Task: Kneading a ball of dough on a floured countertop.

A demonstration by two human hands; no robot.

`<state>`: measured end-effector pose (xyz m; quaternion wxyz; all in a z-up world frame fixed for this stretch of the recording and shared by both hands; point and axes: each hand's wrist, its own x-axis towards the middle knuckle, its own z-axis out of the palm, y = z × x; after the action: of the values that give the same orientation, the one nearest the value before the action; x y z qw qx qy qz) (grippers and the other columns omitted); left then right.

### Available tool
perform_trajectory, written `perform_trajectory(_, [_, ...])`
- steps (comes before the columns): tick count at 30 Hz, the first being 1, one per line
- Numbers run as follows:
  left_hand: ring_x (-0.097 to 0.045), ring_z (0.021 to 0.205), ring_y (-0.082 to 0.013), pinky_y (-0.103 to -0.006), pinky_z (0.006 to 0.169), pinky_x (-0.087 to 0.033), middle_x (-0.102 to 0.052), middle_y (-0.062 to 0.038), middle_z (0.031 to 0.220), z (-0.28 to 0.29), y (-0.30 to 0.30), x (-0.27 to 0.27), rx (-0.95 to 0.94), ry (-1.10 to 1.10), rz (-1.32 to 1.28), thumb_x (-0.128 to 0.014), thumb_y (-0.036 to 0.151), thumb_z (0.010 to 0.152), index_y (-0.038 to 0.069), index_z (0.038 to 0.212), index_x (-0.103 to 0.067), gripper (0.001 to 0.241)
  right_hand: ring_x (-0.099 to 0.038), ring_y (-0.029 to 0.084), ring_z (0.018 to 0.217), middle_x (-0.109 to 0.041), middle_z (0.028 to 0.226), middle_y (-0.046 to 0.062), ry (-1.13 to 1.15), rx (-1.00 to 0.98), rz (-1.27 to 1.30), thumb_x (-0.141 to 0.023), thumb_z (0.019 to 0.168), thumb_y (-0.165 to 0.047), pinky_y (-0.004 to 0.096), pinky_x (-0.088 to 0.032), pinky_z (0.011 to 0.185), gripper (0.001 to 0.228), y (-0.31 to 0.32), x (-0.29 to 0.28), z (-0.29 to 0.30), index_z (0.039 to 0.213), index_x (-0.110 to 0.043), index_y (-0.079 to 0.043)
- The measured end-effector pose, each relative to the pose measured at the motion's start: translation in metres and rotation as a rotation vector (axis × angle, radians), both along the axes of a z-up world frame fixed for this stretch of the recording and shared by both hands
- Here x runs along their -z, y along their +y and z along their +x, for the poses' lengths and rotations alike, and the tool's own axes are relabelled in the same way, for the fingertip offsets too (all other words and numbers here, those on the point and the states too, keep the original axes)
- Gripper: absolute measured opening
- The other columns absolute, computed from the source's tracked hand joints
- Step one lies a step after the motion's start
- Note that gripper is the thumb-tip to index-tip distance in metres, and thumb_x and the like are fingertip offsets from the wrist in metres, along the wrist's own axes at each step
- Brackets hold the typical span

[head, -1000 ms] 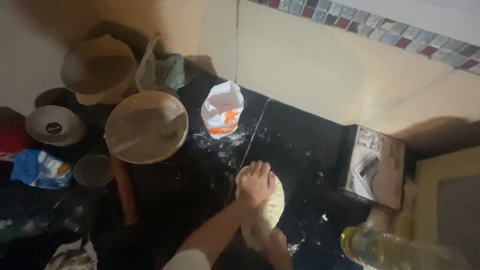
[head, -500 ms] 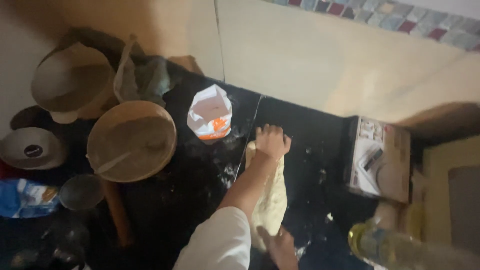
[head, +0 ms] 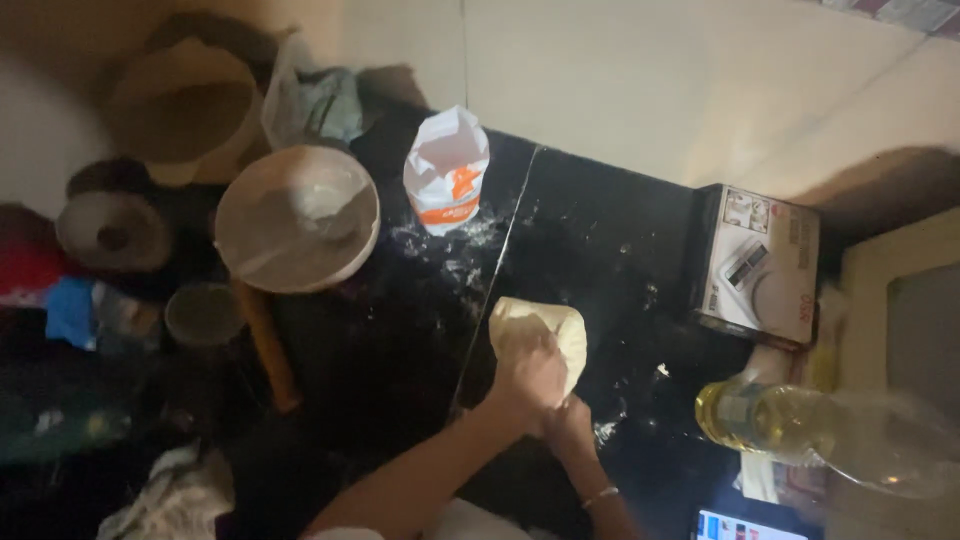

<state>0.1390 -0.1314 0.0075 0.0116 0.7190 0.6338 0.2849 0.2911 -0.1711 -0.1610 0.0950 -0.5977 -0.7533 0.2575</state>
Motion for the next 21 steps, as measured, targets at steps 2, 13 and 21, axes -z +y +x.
perform_trajectory(2, [-0.051, 0.087, -0.0352, -0.0688, 0.103, -0.032, -0.058, -0.021, 0.086, -0.005, 0.005, 0.025, 0.045, -0.137, 0.383, -0.06, 0.006, 0.08, -0.006, 0.082, -0.07, 0.015, -0.05, 0.021, 0.05, -0.06, 0.064, 0.007, -0.317, -0.411, 0.517, -0.066, 0.077, -0.011, 0.04, -0.043, 0.048, 0.007, 0.005, 0.003, 0.008, 0.071, -0.068, -0.011])
perform_trajectory(13, [-0.057, 0.05, -0.0304, -0.0423, 0.052, -0.045, -0.066, -0.011, 0.063, 0.002, 0.124, 0.016, -0.331, 0.001, 0.001, -0.059, 0.03, 0.086, 0.006, 0.066, -0.07, 0.033, -0.076, 0.025, 0.081, -0.082, 0.091, 0.014, 0.362, 0.4, -0.531, -0.079, 0.079, -0.041, 0.036, -0.059, 0.076, 0.046, 0.017, -0.157, -0.032, 0.106, -0.078, -0.003])
perform_trajectory(21, [-0.057, 0.095, -0.0281, -0.0465, 0.081, -0.045, -0.061, -0.013, 0.106, -0.014, 0.222, 0.043, -0.142, 0.13, -0.221, -0.059, 0.041, 0.087, 0.006, 0.109, -0.064, 0.042, -0.081, 0.024, 0.081, -0.085, 0.093, 0.012, 0.337, 0.49, -0.517, -0.085, 0.074, -0.037, 0.033, -0.063, 0.073, 0.048, 0.022, -0.084, -0.02, 0.11, -0.078, -0.005])
